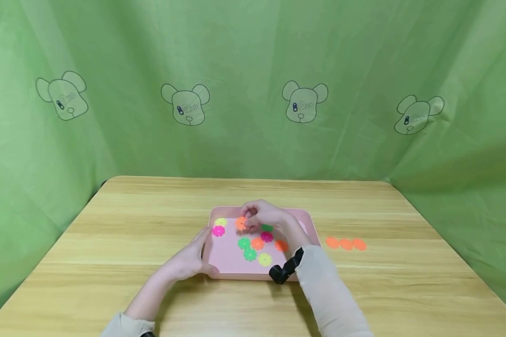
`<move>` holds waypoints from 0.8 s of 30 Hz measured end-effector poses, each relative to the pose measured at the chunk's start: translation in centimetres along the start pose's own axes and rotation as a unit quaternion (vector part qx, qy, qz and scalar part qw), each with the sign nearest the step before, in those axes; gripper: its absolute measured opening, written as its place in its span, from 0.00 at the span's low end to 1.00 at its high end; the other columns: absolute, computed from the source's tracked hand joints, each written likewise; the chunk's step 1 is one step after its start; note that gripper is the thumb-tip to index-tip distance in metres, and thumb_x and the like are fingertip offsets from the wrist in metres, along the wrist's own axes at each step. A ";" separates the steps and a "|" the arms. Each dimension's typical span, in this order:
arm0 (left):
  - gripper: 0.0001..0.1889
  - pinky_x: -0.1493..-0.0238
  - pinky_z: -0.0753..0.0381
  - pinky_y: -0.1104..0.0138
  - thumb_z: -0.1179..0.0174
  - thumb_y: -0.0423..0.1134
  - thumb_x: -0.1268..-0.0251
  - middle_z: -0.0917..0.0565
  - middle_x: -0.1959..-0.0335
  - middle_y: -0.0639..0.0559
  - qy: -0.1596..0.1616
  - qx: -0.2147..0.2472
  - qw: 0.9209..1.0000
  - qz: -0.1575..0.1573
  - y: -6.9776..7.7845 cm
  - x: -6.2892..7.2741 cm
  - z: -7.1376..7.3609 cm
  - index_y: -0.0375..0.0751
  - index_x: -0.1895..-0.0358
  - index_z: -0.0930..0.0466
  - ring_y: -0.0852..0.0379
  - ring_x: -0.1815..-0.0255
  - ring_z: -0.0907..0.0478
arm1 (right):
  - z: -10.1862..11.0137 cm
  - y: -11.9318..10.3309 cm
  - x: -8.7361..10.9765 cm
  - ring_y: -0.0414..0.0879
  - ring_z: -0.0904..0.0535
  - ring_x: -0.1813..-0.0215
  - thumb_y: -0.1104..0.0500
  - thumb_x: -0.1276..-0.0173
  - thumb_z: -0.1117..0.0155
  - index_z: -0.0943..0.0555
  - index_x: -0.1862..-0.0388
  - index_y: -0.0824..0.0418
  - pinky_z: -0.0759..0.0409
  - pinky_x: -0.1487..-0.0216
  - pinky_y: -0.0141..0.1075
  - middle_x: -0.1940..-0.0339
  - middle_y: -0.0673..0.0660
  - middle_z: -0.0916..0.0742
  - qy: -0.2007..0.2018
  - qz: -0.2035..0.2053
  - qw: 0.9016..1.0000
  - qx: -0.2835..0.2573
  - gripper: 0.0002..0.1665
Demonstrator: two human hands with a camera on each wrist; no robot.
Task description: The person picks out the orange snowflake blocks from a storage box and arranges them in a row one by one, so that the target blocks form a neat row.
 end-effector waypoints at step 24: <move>0.56 0.31 0.59 0.47 0.28 0.31 0.64 0.55 0.27 0.35 0.005 -0.007 1.000 -0.007 0.1 0.1 0.0 0.29 0.29 0.55 0.41 0.27 0.60 | 5.4 0.8 4.6 0.46 0.24 0.64 0.71 0.45 0.39 0.23 0.54 0.70 0.21 0.60 0.35 0.66 0.57 0.21 0.058 0.047 0.997 0.003 0.17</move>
Point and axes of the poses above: each hand's wrist, its own x-axis away from the middle knuckle, its own z-axis out of the back of the hand, y = z × x, the point moved 6 cm from there along -x, towards the middle knuckle
